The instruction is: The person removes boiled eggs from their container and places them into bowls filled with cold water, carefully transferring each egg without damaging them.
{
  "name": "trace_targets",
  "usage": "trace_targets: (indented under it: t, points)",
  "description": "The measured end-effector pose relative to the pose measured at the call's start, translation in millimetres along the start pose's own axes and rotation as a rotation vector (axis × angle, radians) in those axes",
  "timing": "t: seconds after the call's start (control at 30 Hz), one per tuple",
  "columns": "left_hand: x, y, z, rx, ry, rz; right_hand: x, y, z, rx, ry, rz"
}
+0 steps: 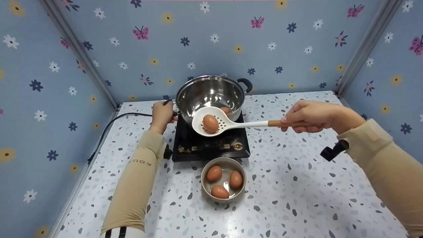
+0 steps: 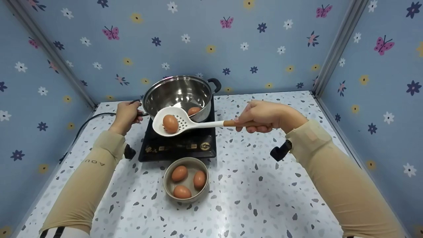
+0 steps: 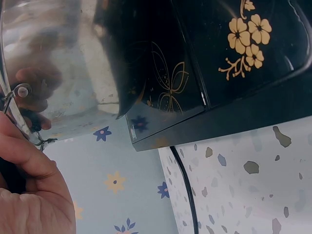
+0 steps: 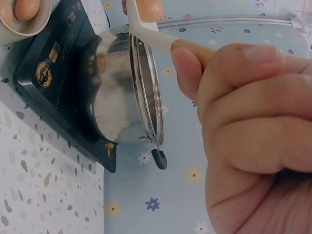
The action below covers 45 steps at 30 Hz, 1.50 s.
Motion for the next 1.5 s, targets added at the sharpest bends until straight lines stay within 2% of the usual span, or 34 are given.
trace_targets:
  t: [0.43,0.93,1.23,1.5]
  points:
    - [-0.7,0.0,-1.4,-0.003,-0.003,-0.013,-1.8,-0.1,-21.4,0.036,-0.014,0.092]
    - [-0.2,-1.3,-0.5,-0.012,-0.022,-0.01,-1.5,9.4,-47.7,-0.003,-0.054,0.176]
    - [-0.9,-0.9,-0.7,-0.007,-0.013,-0.011,-0.3,16.5,-67.5,-0.043,-0.105,0.172]
    - [0.0,-0.6,-0.1,-0.007,-0.015,-0.004,1.7,17.3,-73.2,-0.055,-0.136,0.152]
Point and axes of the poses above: each hand's wrist, its own y-axis towards the middle knuckle, its own x-axis out of the back of the hand, z = x × y, the point moved 5 cm from there along y, towards the middle knuckle, and after that the axes turned 12 degrees about y, right-handed, at the moved point
